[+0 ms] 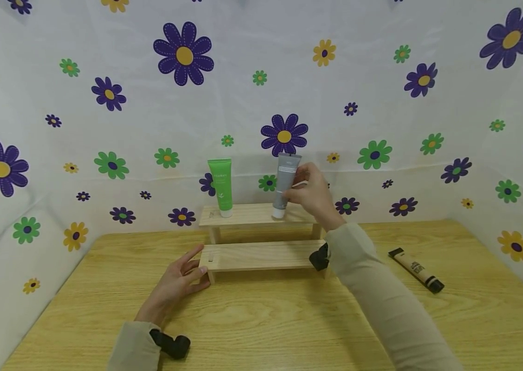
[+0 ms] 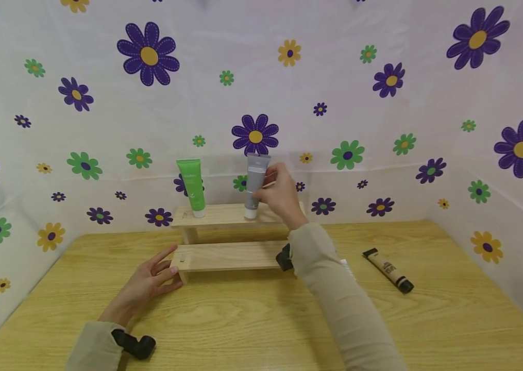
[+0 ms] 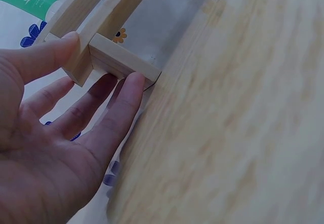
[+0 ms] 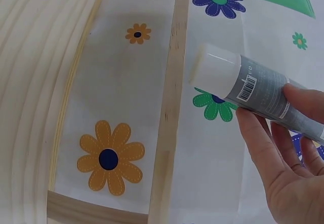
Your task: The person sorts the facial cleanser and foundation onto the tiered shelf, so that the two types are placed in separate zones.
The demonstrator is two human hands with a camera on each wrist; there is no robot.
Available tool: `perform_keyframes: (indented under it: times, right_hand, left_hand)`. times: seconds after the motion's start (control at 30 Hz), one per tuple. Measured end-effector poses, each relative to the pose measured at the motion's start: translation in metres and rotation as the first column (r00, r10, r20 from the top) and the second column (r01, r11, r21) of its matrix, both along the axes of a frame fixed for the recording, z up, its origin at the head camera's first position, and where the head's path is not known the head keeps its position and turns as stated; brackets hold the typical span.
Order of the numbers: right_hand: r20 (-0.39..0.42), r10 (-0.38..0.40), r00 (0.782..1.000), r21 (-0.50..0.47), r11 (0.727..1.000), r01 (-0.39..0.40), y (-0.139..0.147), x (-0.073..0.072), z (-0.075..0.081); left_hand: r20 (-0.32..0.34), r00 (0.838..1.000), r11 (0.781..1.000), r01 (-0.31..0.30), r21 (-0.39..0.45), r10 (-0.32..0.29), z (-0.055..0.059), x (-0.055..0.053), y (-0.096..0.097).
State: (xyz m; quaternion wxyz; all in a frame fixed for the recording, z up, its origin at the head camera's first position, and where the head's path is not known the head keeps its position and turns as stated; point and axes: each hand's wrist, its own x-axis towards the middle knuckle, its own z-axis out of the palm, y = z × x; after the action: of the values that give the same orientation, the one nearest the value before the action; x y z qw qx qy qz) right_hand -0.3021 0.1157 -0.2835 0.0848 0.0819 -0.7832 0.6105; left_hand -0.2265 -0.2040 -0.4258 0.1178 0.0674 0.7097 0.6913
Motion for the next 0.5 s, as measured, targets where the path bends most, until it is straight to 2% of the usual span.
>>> perform_keyframes:
  times: [0.5]
  right_hand:
    - [-0.111,0.017,0.994,0.095,0.995,-0.007,-0.022,-0.005,-0.008]
  left_hand:
    - [-0.005,1.0,1.0,-0.005,-0.003,0.005,-0.002,-0.001,-0.002]
